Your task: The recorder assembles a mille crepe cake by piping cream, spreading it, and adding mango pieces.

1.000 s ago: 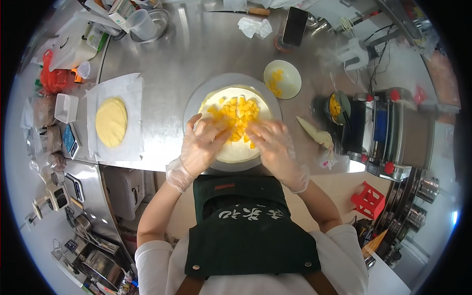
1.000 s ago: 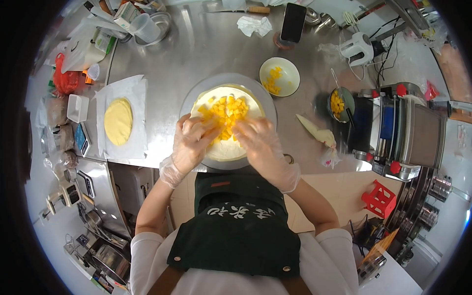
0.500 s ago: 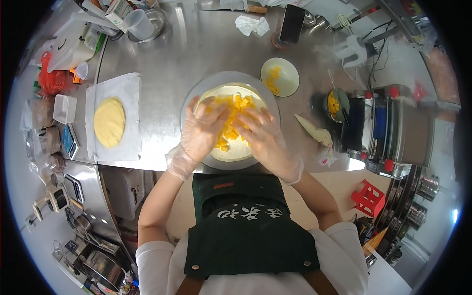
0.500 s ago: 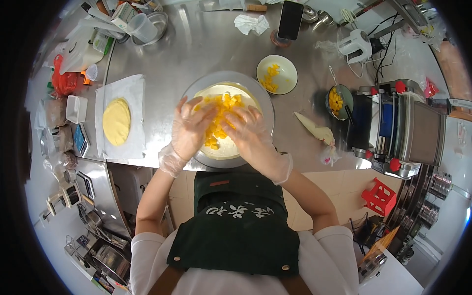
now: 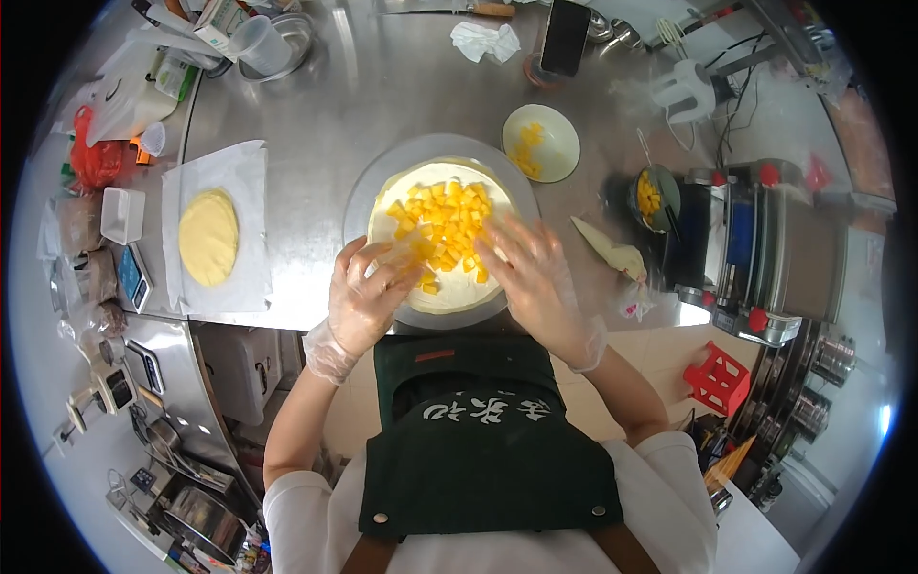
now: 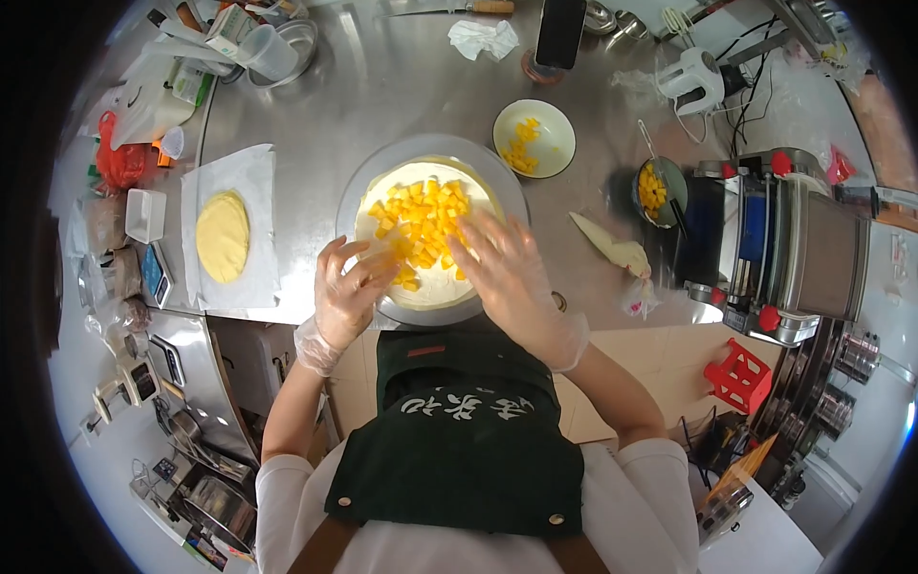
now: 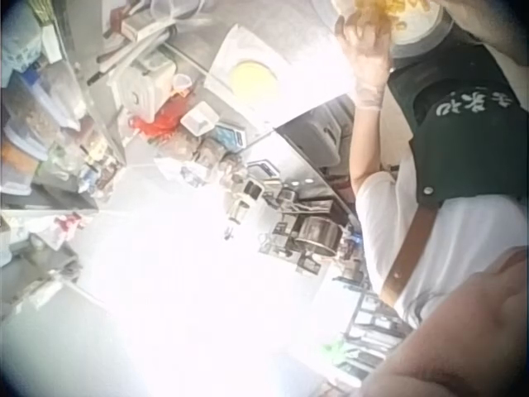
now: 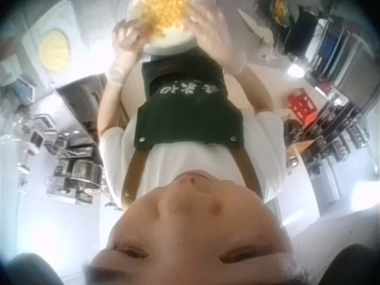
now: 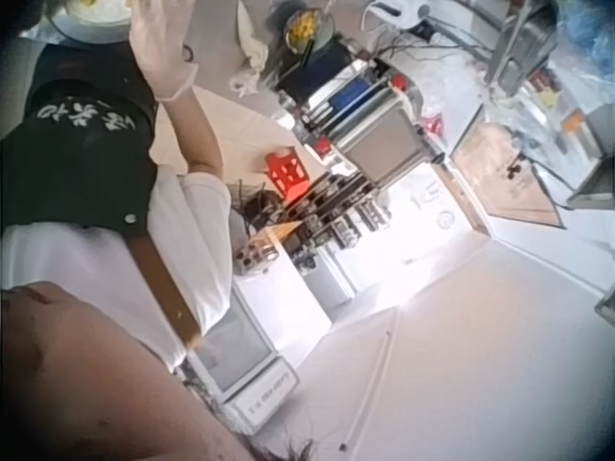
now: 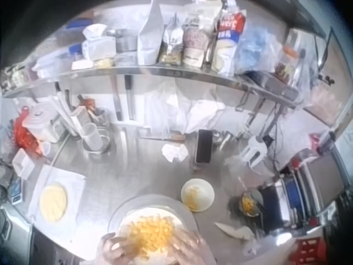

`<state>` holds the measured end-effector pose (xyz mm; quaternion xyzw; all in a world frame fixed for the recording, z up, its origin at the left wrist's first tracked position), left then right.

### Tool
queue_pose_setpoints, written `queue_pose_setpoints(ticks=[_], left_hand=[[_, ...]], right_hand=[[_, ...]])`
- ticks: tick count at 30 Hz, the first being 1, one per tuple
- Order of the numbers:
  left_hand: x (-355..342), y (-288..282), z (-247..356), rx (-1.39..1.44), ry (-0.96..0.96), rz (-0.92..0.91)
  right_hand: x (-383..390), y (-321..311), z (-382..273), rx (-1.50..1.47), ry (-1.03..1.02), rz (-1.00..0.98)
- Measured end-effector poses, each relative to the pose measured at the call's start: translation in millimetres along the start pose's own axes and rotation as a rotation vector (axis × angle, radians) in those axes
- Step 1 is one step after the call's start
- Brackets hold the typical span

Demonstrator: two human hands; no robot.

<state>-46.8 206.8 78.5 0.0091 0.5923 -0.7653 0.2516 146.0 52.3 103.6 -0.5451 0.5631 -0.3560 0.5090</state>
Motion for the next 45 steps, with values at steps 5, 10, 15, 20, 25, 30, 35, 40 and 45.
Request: queue_pose_setpoints(ticks=[5,10,15,20,25,30,35,40,45], left_hand=[[-0.9,-1.6,2.2,0.011,-0.04,0.048],[-33.7,-11.4,1.4,0.116,-0.203,0.198],[-131.1,-4.7,-1.8,0.243,-0.246,0.086],[-238.8,91.1,-38.7,0.345,-0.404,-0.403],[-279.2,131.1,-37.4,0.524,-0.665,-0.8],[-275.5,97.8,3.2,1.341,-0.878,-0.792],[-252.3,36.8,21.6,1.593,-1.014,-0.526],[-208.5,-3.1,21.5,1.742,-0.946,-0.344],[-171.5,-25.5,18.2,1.646,-0.647,-0.146]], right_hand=[[-4.7,-0.4,2.5,-0.091,-0.159,0.062],[12.7,21.5,115.3,-0.303,0.483,0.383],[12.2,73.9,204.4,0.097,0.815,0.252],[42.9,152.1,271.0,-0.848,1.251,0.153],[25.7,116.6,256.3,-0.798,1.135,0.201],[3.3,25.2,220.2,-0.742,0.878,0.423],[-38.4,-45.9,159.4,-0.301,0.602,0.658],[-83.3,-66.1,100.9,-0.055,0.056,0.576],[-113.4,-54.0,64.9,-0.083,-0.066,0.503]])
Point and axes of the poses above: each hand's wrist, its own x-axis away from the middle knuckle, its own y-axis out of the palm, z = x × y, the point moved 1 cm from there along -x, towards the middle knuckle, and after that the axes turned 10 degrees about -y, right-handed, at the moved point
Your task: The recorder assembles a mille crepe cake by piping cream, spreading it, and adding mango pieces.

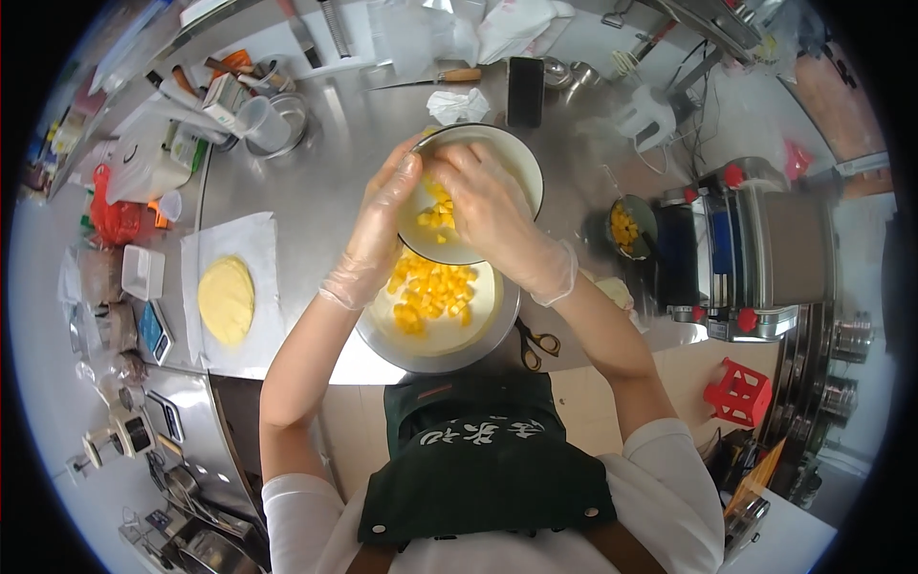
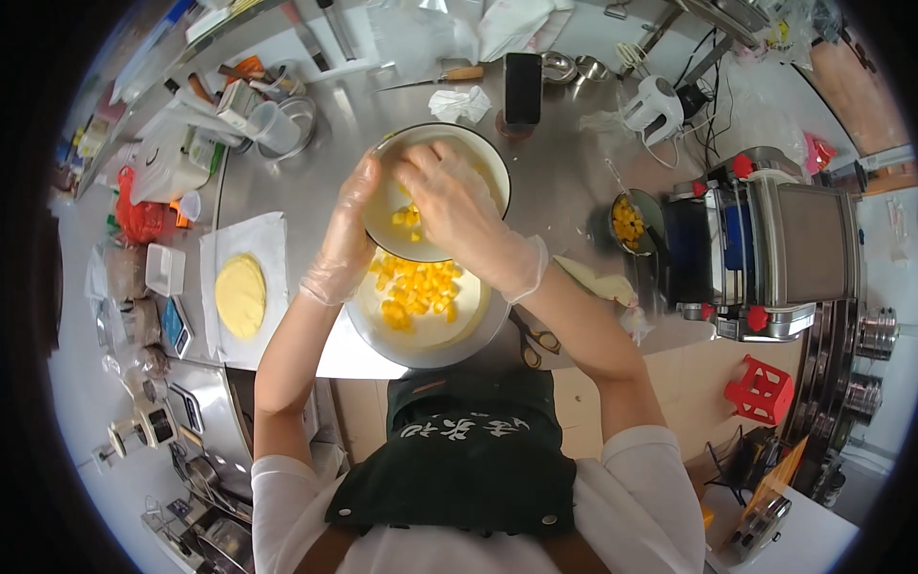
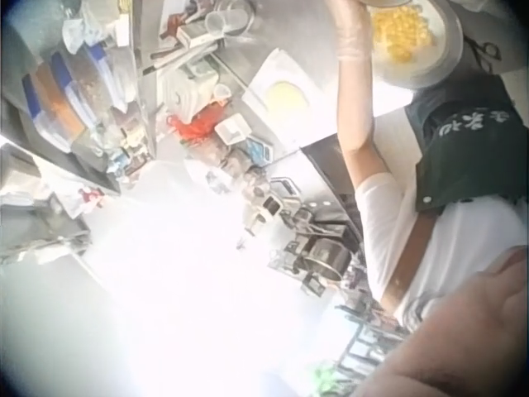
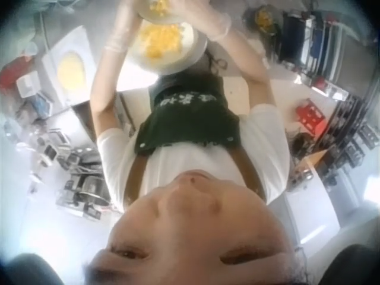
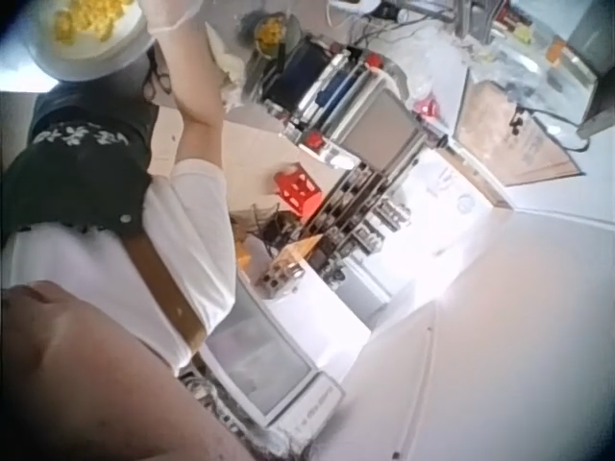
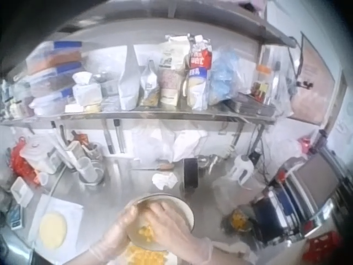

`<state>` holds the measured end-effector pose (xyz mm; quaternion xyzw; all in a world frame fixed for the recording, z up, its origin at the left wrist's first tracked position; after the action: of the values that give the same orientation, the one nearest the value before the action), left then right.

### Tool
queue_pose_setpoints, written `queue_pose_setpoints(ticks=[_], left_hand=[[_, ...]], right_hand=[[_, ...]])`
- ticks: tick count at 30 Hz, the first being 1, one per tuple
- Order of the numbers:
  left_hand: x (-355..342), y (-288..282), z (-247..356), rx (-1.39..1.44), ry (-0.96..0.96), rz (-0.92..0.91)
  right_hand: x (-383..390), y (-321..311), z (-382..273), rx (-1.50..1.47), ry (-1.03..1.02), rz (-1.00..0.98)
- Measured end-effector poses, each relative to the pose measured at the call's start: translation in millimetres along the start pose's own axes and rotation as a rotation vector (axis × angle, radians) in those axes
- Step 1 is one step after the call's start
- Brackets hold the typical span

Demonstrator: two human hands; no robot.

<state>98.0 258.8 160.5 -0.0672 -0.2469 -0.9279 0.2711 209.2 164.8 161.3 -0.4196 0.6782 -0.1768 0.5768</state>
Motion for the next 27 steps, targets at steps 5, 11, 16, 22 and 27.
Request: queue_pose_setpoints(ticks=[5,11,16,22,27], left_hand=[[28.0,-21.2,-6.6,-0.022,0.066,-0.043],[46.7,-40.5,-22.0,-0.059,0.111,-0.027],[54.2,-52.9,-31.6,-0.075,0.158,-0.009],[62.4,-54.3,-30.9,-0.051,0.177,0.029],[66.2,-51.7,-35.8,-0.16,0.282,0.058]], right_hand=[[15.3,21.1,-33.2,-0.109,-0.074,-0.1],[36.5,42.8,-49.2,-0.134,-0.168,-0.246],[16.2,33.2,-69.0,0.018,-0.133,-0.06],[35.6,40.3,-66.7,0.12,-0.312,-0.458],[29.8,30.8,-69.9,0.361,0.032,-0.302]])
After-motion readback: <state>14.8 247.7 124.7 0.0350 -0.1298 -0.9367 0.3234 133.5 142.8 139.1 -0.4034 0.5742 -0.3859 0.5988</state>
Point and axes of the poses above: each hand's wrist, its own x-axis away from the middle knuckle, its own y-axis out of the palm, z = x × y, the point moved 1 cm from there along -x, towards the middle knuckle, and after that the axes turned 10 degrees about -y, right-handed, at the moved point
